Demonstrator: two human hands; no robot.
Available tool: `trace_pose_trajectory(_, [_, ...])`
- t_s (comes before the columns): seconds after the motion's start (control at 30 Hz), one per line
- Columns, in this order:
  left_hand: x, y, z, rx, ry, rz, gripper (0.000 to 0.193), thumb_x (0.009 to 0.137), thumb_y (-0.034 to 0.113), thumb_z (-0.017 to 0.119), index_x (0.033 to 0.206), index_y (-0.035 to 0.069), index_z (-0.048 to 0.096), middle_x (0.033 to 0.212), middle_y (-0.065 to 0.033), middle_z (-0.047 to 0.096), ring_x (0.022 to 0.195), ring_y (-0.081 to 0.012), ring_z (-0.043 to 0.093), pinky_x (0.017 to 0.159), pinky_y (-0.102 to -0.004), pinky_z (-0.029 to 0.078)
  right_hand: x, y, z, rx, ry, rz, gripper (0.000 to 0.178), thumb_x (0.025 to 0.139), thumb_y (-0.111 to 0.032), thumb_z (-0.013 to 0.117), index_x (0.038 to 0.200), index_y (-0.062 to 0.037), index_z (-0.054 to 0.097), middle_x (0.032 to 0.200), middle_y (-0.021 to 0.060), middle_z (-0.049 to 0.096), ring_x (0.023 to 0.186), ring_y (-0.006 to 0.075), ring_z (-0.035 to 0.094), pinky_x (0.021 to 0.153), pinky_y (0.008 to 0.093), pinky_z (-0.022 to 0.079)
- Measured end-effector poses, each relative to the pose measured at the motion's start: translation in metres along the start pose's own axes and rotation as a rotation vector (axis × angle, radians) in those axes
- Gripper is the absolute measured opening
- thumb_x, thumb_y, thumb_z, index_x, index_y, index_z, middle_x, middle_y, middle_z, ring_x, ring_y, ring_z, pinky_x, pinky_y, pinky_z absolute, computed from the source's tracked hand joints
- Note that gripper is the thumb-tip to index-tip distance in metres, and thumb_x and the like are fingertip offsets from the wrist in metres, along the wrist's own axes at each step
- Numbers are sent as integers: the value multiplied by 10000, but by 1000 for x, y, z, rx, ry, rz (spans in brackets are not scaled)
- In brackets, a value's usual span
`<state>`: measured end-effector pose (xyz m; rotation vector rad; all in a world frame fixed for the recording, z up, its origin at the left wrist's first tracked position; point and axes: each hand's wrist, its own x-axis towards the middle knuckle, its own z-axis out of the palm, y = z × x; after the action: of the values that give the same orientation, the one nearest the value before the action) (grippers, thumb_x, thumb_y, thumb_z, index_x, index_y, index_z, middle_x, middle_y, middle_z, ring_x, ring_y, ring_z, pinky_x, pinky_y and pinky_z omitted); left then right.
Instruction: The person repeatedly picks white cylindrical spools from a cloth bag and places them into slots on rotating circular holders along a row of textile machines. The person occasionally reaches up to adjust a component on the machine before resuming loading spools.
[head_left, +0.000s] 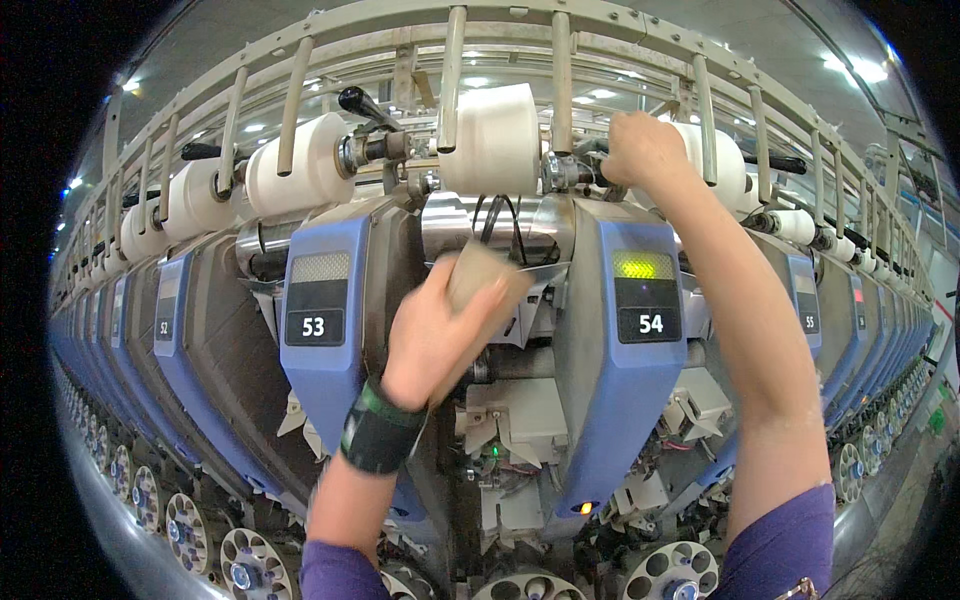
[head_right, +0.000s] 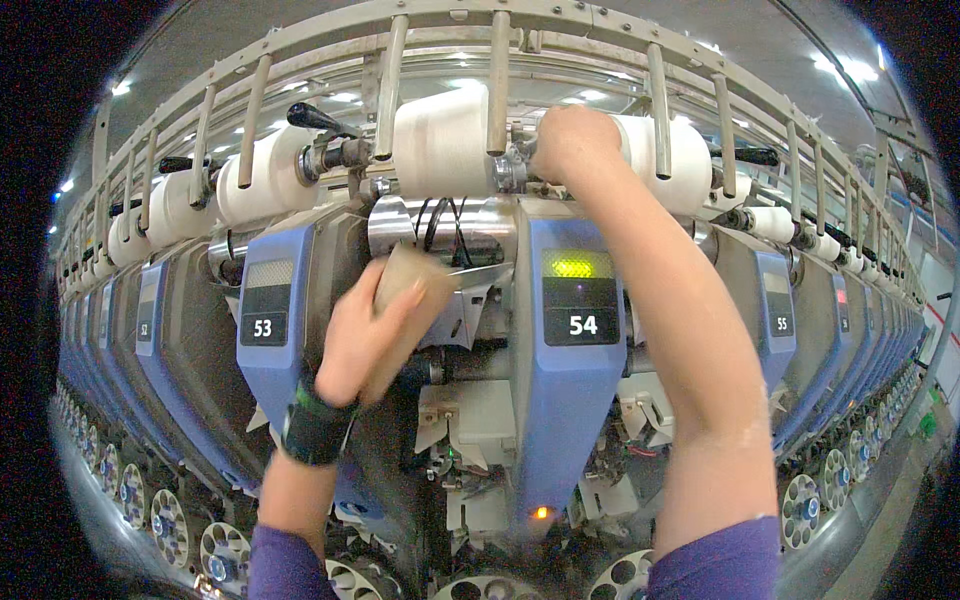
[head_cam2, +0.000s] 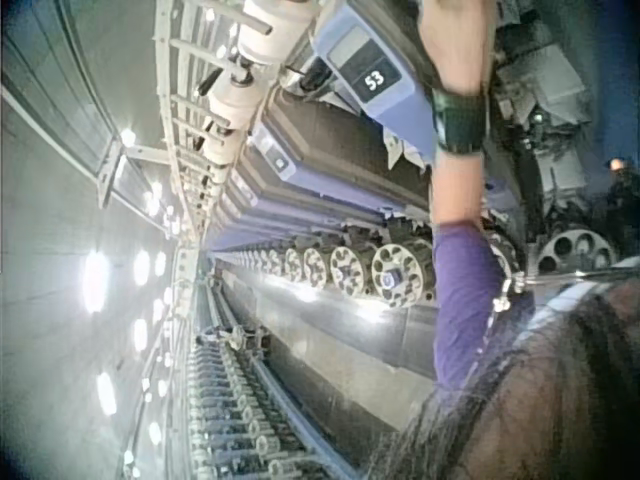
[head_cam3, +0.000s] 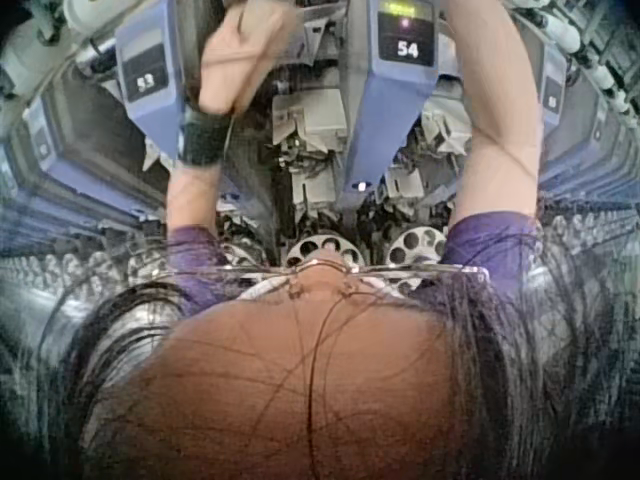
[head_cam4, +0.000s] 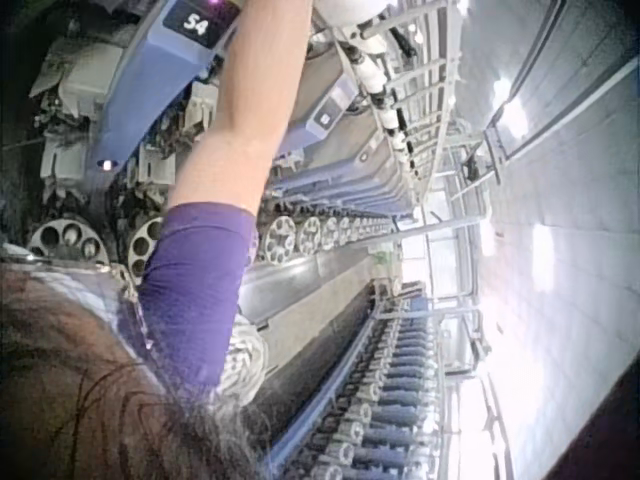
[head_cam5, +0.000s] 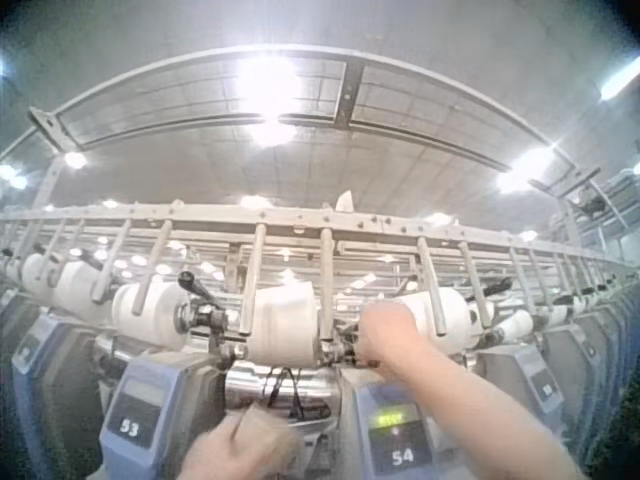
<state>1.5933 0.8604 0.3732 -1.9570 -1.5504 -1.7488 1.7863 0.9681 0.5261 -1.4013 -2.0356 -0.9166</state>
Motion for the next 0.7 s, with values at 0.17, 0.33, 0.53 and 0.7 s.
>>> trace_pose_trajectory(0.17, [107,26,40,529,38,102,540,739,515,532,898,0,559,764,-219,611,744,-361,602,668,-428,482,14,-1,-3,0,-168,92,250,694,-171,582,909,-81,673,966,135,635,881,260,624,732,353,501])
trace_pose_trajectory(0.33, [151,27,63,774,74,312,551,715,534,534,840,0,596,735,-201,615,710,-362,606,665,-421,492,6,22,11,60,-8,-64,199,643,-105,581,800,-12,663,831,191,634,801,302,625,704,375,501])
trace_pose_trajectory(0.53, [189,7,72,746,-193,369,571,659,604,530,897,96,636,778,-204,620,768,-321,610,701,-399,481,9,65,25,171,94,-82,189,592,-109,581,696,37,639,758,240,607,740,340,612,689,387,492])
trace_pose_trajectory(0.7, [204,-17,76,661,-294,315,623,618,602,566,1015,124,612,898,-184,622,862,-312,593,785,-383,450,8,46,20,114,103,-1,202,609,-123,579,737,15,653,795,219,622,759,335,615,700,380,495])
